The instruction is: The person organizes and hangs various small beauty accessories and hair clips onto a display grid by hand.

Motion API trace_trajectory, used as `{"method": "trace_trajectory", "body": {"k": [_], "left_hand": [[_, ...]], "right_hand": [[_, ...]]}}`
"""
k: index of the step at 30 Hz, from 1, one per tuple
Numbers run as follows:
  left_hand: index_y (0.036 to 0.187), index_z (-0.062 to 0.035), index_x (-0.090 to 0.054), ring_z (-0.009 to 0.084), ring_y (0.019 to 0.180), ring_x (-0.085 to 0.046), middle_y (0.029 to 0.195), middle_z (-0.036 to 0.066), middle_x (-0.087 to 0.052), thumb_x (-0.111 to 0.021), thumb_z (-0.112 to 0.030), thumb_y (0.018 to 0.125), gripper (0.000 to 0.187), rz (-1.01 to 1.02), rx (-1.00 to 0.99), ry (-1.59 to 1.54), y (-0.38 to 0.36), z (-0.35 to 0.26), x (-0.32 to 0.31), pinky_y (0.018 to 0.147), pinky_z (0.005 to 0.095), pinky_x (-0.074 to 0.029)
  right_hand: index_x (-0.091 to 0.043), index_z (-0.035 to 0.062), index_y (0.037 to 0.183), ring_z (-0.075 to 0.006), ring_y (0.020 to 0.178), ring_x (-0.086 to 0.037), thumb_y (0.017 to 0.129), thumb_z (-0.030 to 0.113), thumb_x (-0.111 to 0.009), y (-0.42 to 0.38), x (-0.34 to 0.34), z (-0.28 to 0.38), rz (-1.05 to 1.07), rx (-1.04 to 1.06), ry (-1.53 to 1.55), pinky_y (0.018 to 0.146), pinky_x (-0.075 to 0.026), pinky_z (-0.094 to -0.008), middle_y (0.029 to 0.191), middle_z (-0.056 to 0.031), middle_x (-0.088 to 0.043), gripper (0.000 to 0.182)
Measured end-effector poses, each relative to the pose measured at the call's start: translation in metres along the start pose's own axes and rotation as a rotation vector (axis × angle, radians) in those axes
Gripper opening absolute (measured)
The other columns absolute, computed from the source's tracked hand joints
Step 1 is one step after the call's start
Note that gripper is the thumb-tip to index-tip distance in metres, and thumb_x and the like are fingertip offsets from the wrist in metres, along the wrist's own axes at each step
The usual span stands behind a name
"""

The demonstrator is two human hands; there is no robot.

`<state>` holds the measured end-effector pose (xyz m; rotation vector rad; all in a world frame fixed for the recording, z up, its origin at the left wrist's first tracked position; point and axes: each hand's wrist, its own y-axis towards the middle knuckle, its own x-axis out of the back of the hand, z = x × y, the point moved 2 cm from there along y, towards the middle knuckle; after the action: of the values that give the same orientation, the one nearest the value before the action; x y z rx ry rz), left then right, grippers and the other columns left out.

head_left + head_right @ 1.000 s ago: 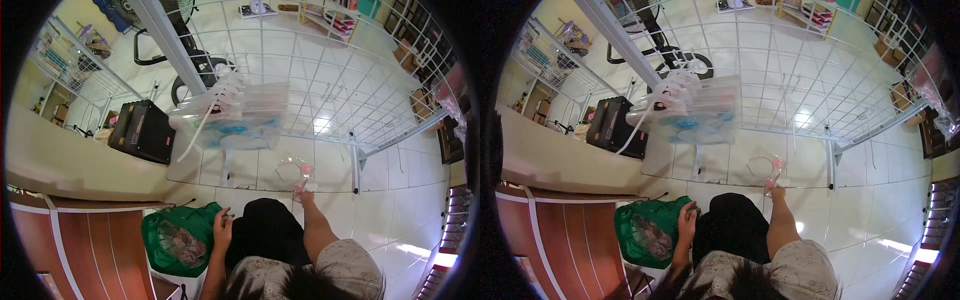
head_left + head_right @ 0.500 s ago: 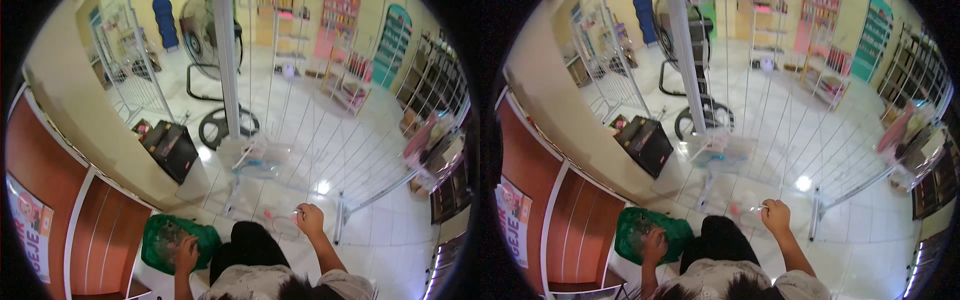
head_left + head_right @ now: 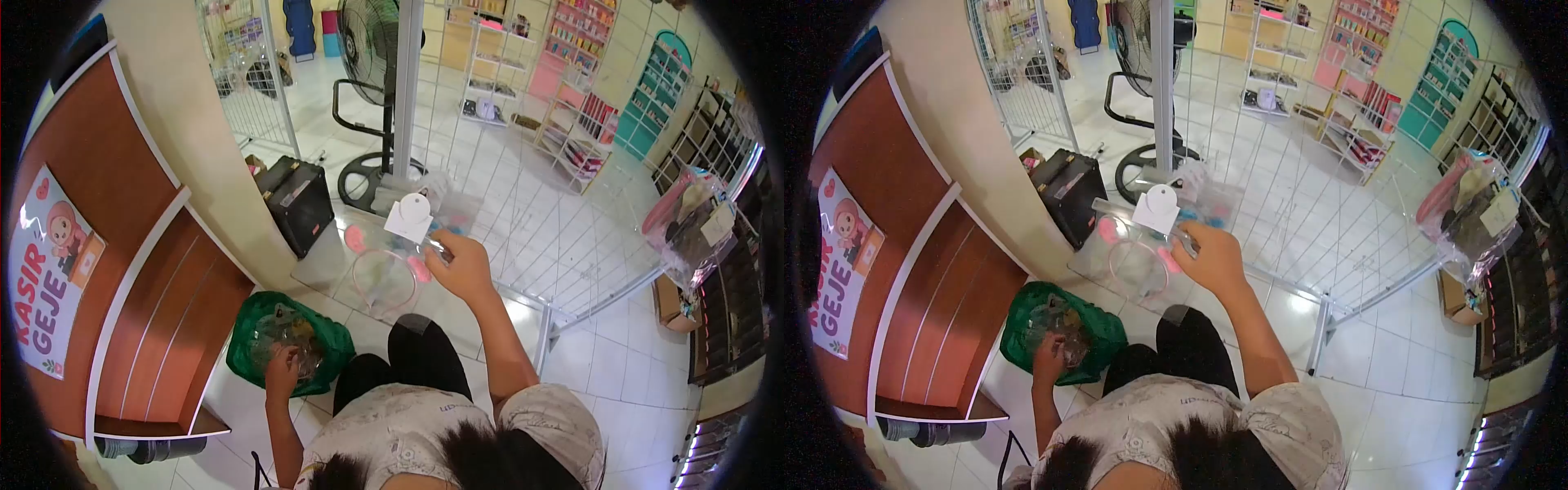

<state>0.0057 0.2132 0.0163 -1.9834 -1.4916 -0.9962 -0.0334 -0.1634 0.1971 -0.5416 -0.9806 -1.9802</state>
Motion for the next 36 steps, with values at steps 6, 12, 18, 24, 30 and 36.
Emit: {"method": "trace_trajectory", "body": {"k": [6,12,18,24,30,36], "left_hand": [[0.105,-0.0052,-0.059,0.0295,0.092,-0.061,0.109,0.014,-0.059,-0.054,-0.011,0.086,0.021,0.057,-0.012,-0.022,-0.005,0.021,-0.014,0.079,0.0361,-0.048],[0.106,-0.0053,-0.059,0.0307,0.091,-0.061,0.108,0.014,-0.059,-0.054,-0.01,0.085,0.022,0.144,0.008,-0.043,0.001,0.021,-0.017,0.08,0.0373,-0.047],[0.112,-0.0054,-0.057,0.0322,0.107,-0.053,0.118,0.016,-0.053,-0.054,-0.01,0.085,0.027,-0.053,-0.085,-0.174,0.01,0.006,-0.015,0.091,0.0382,-0.043],[0.123,-0.0055,-0.048,0.0357,0.119,-0.043,0.132,0.021,-0.042,-0.067,-0.017,0.08,0.049,-0.634,-0.579,-0.157,0.026,-0.15,0.047,0.1,0.0421,-0.033],[0.101,-0.0009,-0.061,0.0254,0.078,-0.063,0.09,0.014,-0.065,-0.072,-0.021,0.074,0.036,0.162,-0.12,-0.172,0.059,-0.158,0.044,0.07,0.0347,-0.048],[0.094,-0.0044,-0.061,0.0356,0.075,-0.06,0.081,0.017,-0.063,-0.067,-0.014,0.077,0.021,-0.167,-0.3,-0.041,0.04,-0.174,0.007,0.066,0.0367,-0.048]], "right_hand": [[-0.065,0.0088,0.089,-0.0276,0.058,-0.059,0.072,0.028,-0.064,-0.006,-0.013,-0.013,0.015,0.07,-0.028,0.055,-0.046,-0.0365,0.061,-0.0101,-0.058,0.025],[-0.066,0.0081,0.086,-0.0275,0.06,-0.059,0.072,0.027,-0.064,-0.007,-0.009,-0.002,-0.062,0.147,-0.066,0.055,-0.046,-0.0366,0.063,-0.0097,-0.059,0.024],[-0.067,0.0083,0.087,-0.0278,0.065,-0.06,0.072,0.028,-0.066,-0.01,-0.006,0.017,0.006,0.147,-0.023,0.057,-0.046,-0.0375,0.068,-0.0091,-0.062,0.025],[-0.067,0.0094,0.088,-0.0244,0.076,-0.06,0.076,0.018,-0.064,-0.031,-0.034,0.042,0.528,0.427,0.239,0.072,-0.045,-0.0363,0.081,-0.0089,-0.062,0.015],[-0.065,0.009,0.094,-0.0207,0.09,-0.056,0.074,0.02,-0.069,-0.049,-0.041,0.052,0.014,0.527,-0.235,0.094,-0.029,-0.0418,0.096,-0.0042,-0.059,0.023],[-0.064,0.0053,0.097,-0.0292,0.096,-0.054,0.08,0.021,-0.067,-0.072,-0.074,0.061,0.028,0.04,0.552,0.086,-0.041,-0.0364,0.106,-0.0074,-0.057,0.023]]}}
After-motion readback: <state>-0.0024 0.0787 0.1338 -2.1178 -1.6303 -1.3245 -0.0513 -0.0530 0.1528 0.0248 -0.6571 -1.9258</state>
